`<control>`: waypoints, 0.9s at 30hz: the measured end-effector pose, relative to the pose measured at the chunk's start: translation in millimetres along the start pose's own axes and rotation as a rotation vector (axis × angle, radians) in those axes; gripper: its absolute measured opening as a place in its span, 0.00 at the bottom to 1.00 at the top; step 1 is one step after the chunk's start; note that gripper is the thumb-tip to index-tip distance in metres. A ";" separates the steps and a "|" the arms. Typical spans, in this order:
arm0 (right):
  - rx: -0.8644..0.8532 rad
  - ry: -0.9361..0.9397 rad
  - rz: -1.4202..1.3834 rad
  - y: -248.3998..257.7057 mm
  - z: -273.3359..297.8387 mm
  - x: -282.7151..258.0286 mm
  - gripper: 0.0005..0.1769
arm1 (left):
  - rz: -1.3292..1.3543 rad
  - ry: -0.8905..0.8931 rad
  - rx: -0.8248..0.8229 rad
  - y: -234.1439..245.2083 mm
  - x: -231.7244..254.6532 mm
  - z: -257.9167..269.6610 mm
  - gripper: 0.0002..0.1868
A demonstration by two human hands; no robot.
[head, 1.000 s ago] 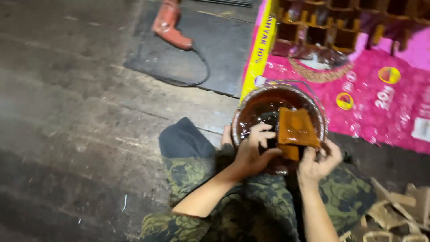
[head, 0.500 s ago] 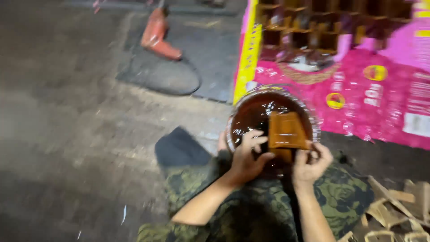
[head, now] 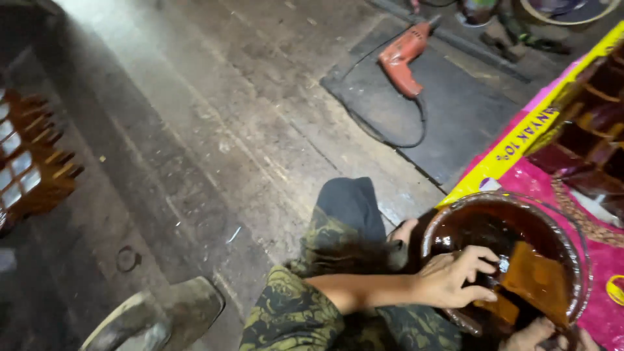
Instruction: Dipping small wooden components into a bowl of stain and arranging them on a drying rack.
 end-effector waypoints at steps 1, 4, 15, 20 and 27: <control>-0.017 0.003 -0.012 -0.3 1.8 7.3 0.21 | 0.002 0.008 0.019 -2.5 -7.6 -1.9 0.41; -0.132 -0.031 0.043 -10.1 3.6 27.8 0.17 | -0.027 -0.024 0.045 -6.1 -17.1 -6.9 0.39; 0.111 -0.049 -0.026 -10.4 20.8 74.2 0.20 | 0.143 -0.156 0.126 0.3 -19.6 0.9 0.31; 0.141 -0.111 -0.001 -11.1 56.1 93.9 0.25 | 0.018 -0.397 0.230 -0.7 -46.7 -2.6 0.21; 0.122 -0.158 -0.097 -20.1 58.2 83.8 0.20 | -0.010 -0.460 0.229 6.9 -43.4 6.1 0.26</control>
Point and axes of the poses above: each hand's wrist, its own z-axis away from the middle knuckle, its own y-axis out of the back of the hand, x = y × z, the point moved 7 cm from there along -z, towards the middle knuckle, and after that the axes turned 12 degrees about z, right-handed, at the moved point
